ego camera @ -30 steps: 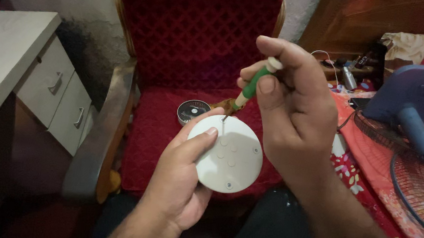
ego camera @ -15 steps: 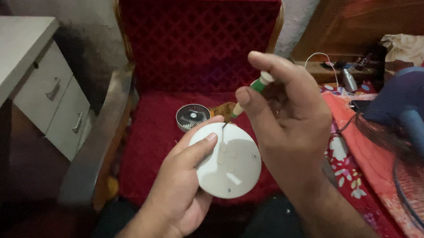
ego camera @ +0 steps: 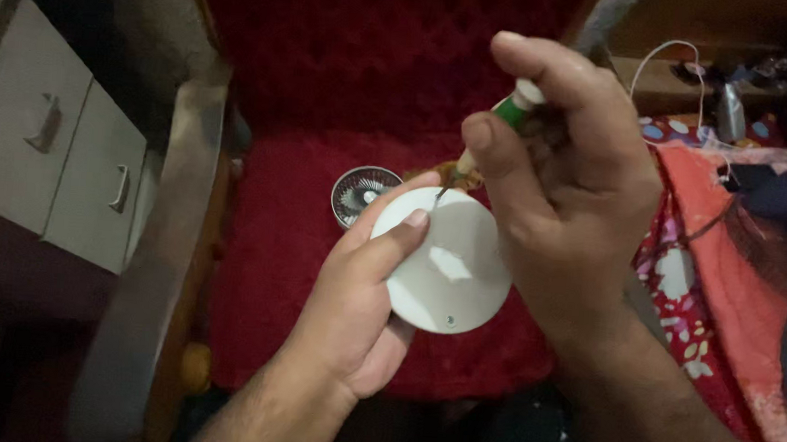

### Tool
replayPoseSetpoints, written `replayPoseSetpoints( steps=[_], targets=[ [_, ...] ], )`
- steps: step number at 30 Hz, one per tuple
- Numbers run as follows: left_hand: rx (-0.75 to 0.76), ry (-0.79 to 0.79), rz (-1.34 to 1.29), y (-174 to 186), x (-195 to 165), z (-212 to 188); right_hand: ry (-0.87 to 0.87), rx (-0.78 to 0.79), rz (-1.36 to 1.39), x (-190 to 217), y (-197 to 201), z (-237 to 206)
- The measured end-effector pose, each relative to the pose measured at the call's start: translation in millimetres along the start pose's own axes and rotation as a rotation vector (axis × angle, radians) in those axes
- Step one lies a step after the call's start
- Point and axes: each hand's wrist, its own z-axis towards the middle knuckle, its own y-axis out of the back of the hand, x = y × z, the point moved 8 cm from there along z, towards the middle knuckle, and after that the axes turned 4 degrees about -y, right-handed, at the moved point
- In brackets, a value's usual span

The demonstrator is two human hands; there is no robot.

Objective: The person holds a white round plastic device base on their lap and uses a screwdriver to drive screws into its mounting holes, turning the device over between screws and continuing to tighten screws on the back panel.

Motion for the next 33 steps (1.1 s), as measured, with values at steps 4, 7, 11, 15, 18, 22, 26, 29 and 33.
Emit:
replayPoseSetpoints(
  steps=[4,7,11,15,18,22,26,29,33],
  targets=[
    [-0.023,0.025,0.022,-26.3,-37.7,12.7,-0.002,0.016,0.005,11.6,-3.1,48.2],
    [-0.026,0.021,0.016,-52.5,-69.9,7.8,-0.004,0.04,-0.103,37.0,0.2,83.2],
    [-0.09,0.055,0.12,-92.0,-112.1,-4.7,-0.034,0.033,-0.165,76.5,12.7,135.9],
    [-0.057,0.065,0.143,-133.8,-153.0,-10.4,-0.031,0.044,-0.157,111.3,28.8,186.0],
    [-0.017,0.011,0.128,-161.2,-181.8,-9.3,-0.021,0.037,-0.09,126.8,38.6,216.5],
    [0.023,-0.026,0.114,-185.4,-200.3,-10.1,-0.019,0.044,0.028,137.6,52.4,240.2],
    [-0.005,-0.014,0.149,-193.0,-209.5,-8.4,0.021,0.044,-0.03,144.4,54.1,252.2],
    [-0.014,-0.007,0.169,-193.9,-217.0,-5.2,0.023,0.044,-0.081,144.2,48.7,259.2],
    [-0.074,-0.013,0.202,-187.3,-224.7,4.2,0.043,0.057,-0.088,143.3,40.6,264.1]
  ],
)
